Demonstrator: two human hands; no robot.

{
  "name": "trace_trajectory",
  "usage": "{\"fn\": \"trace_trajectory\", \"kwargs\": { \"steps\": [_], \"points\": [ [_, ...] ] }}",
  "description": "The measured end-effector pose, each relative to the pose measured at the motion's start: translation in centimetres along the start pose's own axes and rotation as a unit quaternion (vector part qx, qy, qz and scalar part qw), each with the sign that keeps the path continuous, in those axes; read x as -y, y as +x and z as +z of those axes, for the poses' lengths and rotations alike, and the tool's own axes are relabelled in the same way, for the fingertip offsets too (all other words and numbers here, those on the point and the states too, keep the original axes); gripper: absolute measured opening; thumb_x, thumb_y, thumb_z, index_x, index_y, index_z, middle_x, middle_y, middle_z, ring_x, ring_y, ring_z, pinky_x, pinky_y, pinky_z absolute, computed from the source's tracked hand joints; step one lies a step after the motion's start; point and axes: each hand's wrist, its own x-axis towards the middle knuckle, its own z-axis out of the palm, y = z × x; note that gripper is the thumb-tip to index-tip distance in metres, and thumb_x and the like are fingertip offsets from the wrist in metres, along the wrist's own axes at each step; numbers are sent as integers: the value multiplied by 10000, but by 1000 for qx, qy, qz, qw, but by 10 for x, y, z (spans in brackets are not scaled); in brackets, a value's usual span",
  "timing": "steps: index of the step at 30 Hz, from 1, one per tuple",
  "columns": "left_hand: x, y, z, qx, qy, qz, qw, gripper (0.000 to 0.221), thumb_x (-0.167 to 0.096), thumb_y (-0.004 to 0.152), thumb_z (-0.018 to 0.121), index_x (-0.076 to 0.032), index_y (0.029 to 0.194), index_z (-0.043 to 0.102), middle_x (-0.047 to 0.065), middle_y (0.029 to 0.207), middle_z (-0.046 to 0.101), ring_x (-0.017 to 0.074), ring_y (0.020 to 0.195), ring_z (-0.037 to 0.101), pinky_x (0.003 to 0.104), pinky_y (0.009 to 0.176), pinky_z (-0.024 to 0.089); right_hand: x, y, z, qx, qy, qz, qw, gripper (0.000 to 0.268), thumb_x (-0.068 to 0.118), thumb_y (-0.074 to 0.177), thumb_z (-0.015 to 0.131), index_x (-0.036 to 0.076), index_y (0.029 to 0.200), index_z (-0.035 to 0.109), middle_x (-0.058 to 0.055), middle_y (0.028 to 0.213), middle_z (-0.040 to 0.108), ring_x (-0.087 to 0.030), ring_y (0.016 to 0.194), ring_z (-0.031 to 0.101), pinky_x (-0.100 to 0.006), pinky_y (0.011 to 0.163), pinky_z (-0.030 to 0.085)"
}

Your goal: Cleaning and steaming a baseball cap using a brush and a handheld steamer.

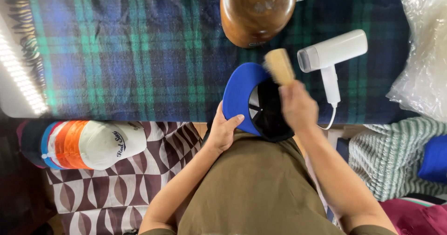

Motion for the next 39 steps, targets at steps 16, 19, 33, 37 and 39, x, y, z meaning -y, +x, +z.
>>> {"fn": "trace_trajectory", "kwargs": {
  "steps": [16, 19, 33, 37, 39],
  "points": [
    [5, 2, 0, -4, 17, -12, 1000, 695, 110, 839, 744, -100, 1458, 506, 109, 1079, 659, 226, 964, 670, 394, 841, 590, 56, 6, -71, 95, 231, -51, 967, 396, 526, 1055, 480, 179, 1134, 652, -33, 876, 693, -284, 849, 737, -372, 705, 585],
    [-8, -1, 9, 9, 56, -5, 998, 645, 121, 838, 756, -96, 1406, 539, 115, 1096, 668, 192, 1005, 640, 387, 850, 586, 52, 9, -51, 97, 193, -94, 972, 334, 533, 1032, 479, 246, 980, 641, 25, 729, 627, -223, 693, 699, -337, 630, 575],
    [-24, -10, 15, -8, 30, -6, 999, 711, 78, 859, 747, -128, 1484, 477, 105, 1182, 642, 205, 1058, 626, 424, 920, 559, -10, 15, -19, 93, 154, 85, 980, 337, 465, 1131, 501, 145, 1197, 584, -139, 760, 632, -394, 705, 708, -499, 623, 569],
    [-3, 6, -1, -27, 23, -32, 999, 721, 81, 829, 778, -145, 1457, 504, 62, 1103, 642, 194, 988, 661, 379, 854, 604, 49, 13, -62, 129, 275, -22, 953, 312, 550, 1020, 543, 250, 1022, 628, -4, 778, 649, -255, 801, 724, -362, 670, 577],
    [-5, -2, 0, -45, 27, -48, 997, 730, 95, 820, 773, -135, 1457, 499, 70, 1093, 614, 197, 972, 631, 376, 845, 597, 49, 7, -52, 129, 276, -4, 952, 297, 517, 1027, 522, 235, 994, 609, 14, 751, 603, -228, 772, 703, -352, 667, 568]
  ]
}}
